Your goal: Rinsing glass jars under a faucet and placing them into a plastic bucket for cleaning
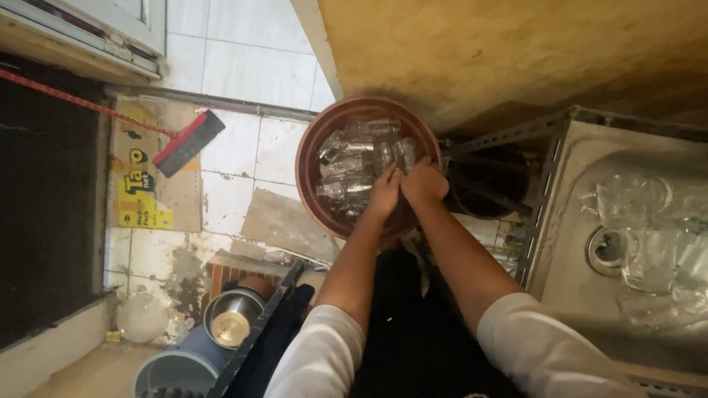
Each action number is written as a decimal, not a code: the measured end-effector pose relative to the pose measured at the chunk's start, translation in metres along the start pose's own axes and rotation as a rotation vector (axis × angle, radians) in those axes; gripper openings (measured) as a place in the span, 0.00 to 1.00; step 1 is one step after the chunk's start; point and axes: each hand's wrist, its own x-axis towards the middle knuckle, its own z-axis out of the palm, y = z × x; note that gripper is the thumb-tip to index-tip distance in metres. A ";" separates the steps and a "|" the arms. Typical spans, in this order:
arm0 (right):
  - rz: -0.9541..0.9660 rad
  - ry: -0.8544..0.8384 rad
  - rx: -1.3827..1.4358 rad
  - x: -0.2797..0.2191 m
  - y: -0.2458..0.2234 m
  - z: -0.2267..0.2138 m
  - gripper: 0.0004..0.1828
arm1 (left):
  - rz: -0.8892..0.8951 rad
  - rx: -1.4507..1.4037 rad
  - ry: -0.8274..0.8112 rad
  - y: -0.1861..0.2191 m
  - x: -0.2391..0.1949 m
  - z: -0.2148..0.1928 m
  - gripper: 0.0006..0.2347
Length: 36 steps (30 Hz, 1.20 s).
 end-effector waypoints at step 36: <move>-0.415 0.194 0.202 -0.073 -0.008 -0.057 0.22 | 0.278 0.295 0.349 0.042 -0.069 -0.041 0.17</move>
